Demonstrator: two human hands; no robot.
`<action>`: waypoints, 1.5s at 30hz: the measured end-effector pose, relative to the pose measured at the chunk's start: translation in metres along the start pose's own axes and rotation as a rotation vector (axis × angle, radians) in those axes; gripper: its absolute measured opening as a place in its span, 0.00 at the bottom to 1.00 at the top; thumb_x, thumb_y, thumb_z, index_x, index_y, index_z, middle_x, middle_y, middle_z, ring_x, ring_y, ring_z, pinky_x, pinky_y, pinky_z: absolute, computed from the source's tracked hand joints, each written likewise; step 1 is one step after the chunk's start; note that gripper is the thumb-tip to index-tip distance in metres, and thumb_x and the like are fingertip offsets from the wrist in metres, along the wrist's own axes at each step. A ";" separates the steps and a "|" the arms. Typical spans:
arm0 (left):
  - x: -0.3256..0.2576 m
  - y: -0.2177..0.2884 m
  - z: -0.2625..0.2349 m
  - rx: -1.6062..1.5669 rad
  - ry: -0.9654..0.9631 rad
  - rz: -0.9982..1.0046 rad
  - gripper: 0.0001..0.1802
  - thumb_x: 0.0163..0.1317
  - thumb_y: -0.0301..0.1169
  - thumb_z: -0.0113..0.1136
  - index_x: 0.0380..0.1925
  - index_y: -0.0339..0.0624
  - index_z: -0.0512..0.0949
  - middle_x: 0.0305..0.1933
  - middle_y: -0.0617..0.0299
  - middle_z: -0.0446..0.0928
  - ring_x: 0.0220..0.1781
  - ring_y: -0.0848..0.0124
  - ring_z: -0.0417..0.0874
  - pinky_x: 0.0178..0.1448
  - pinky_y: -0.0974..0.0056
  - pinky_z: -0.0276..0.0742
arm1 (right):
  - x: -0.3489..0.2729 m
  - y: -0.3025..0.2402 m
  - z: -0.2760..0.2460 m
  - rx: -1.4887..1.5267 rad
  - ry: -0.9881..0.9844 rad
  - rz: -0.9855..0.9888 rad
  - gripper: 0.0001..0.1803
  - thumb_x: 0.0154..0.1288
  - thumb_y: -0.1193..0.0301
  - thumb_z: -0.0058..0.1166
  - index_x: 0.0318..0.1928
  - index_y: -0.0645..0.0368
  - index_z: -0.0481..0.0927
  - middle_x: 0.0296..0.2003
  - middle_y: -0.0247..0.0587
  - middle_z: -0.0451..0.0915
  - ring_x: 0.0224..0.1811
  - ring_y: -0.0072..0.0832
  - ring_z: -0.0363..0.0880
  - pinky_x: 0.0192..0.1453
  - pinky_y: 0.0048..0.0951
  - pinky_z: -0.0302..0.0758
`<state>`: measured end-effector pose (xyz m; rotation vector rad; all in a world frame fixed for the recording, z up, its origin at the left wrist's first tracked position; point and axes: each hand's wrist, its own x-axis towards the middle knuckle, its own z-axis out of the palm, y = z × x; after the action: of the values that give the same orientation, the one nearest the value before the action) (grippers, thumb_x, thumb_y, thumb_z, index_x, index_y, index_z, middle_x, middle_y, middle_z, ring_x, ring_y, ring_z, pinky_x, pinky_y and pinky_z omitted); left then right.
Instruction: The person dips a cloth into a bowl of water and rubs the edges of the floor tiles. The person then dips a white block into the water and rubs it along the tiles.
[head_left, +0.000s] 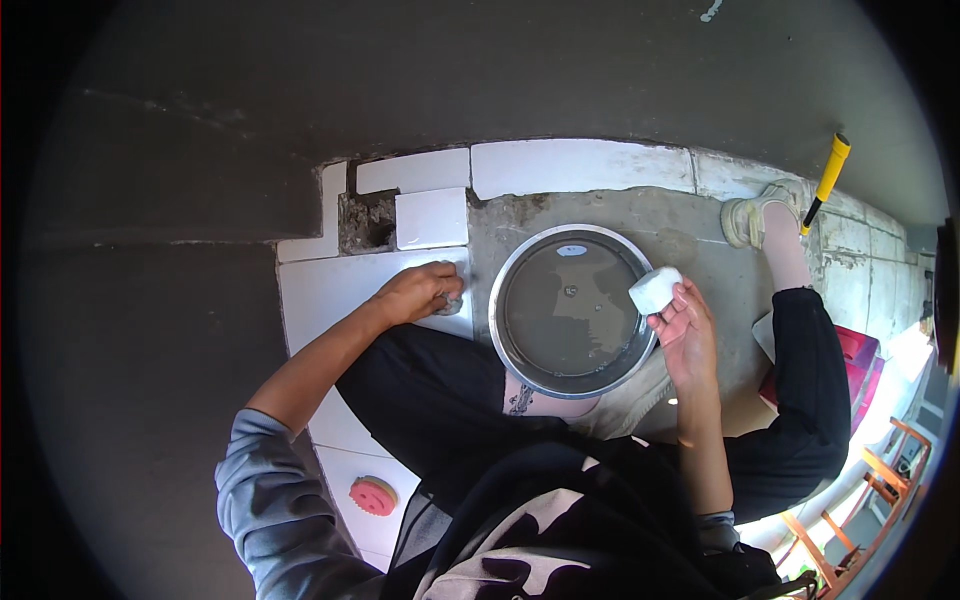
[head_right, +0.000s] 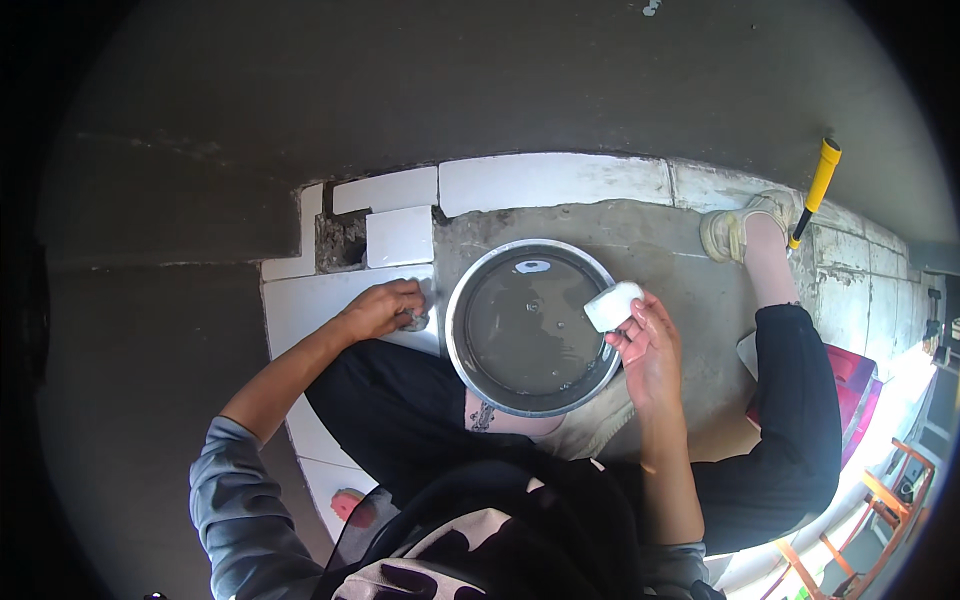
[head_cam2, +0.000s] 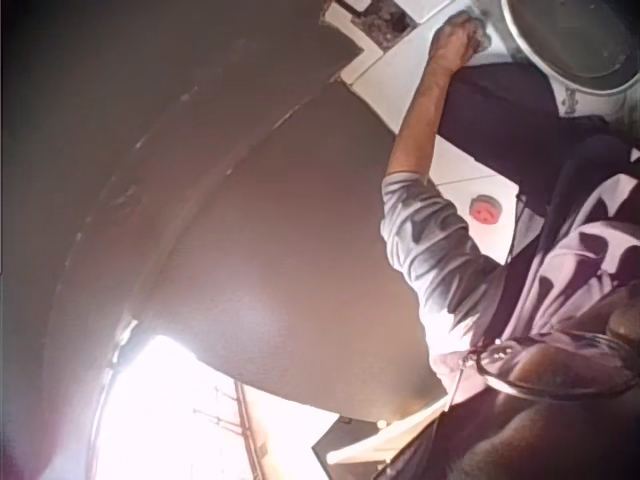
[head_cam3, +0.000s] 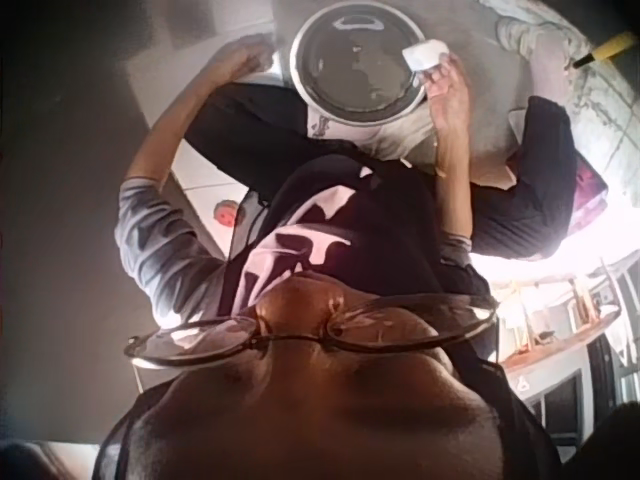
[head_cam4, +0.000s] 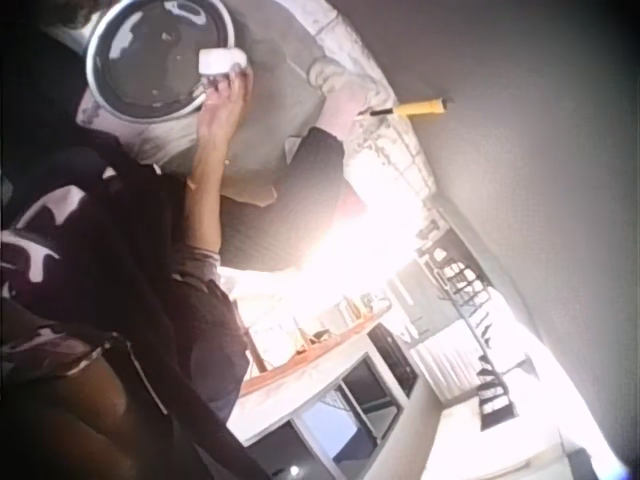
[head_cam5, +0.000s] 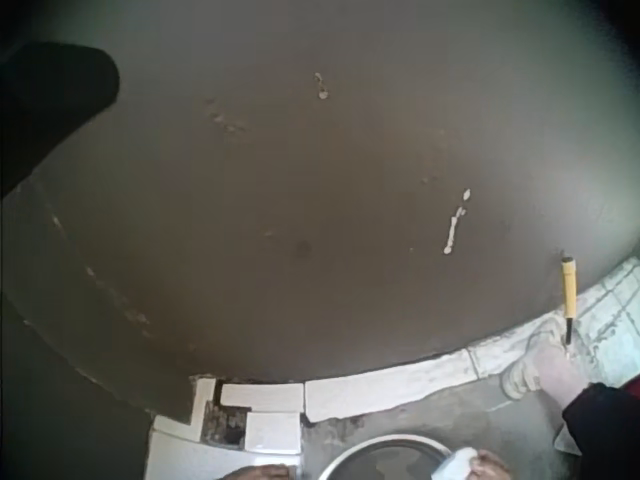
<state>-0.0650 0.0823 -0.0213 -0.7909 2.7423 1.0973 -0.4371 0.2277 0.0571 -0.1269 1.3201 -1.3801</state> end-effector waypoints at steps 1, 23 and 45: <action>0.003 -0.001 -0.001 -0.005 -0.010 0.002 0.11 0.49 0.20 0.64 0.32 0.42 0.74 0.38 0.61 0.73 0.45 0.59 0.79 0.44 0.59 0.76 | 0.001 0.000 0.001 -0.004 0.000 -0.007 0.17 0.66 0.66 0.55 0.52 0.59 0.73 0.42 0.37 0.80 0.43 0.25 0.79 0.41 0.26 0.75; -0.025 -0.010 -0.011 -0.213 0.044 -0.444 0.15 0.43 0.25 0.74 0.28 0.42 0.76 0.34 0.58 0.78 0.38 0.60 0.80 0.44 0.60 0.75 | -0.003 -0.008 0.007 0.000 -0.023 -0.059 0.17 0.66 0.68 0.55 0.52 0.61 0.74 0.41 0.36 0.80 0.41 0.22 0.78 0.40 0.26 0.74; -0.034 -0.015 -0.041 -0.280 1.087 -0.737 0.13 0.51 0.27 0.71 0.35 0.37 0.78 0.33 0.57 0.78 0.34 0.65 0.79 0.41 0.63 0.75 | -0.009 -0.008 0.012 0.113 -0.189 -0.004 0.26 0.63 0.65 0.49 0.61 0.56 0.68 0.49 0.42 0.77 0.50 0.35 0.80 0.46 0.44 0.83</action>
<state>-0.0239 0.0606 0.0087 -2.8030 2.3752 1.0196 -0.4300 0.2247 0.0724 -0.1789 1.0840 -1.4064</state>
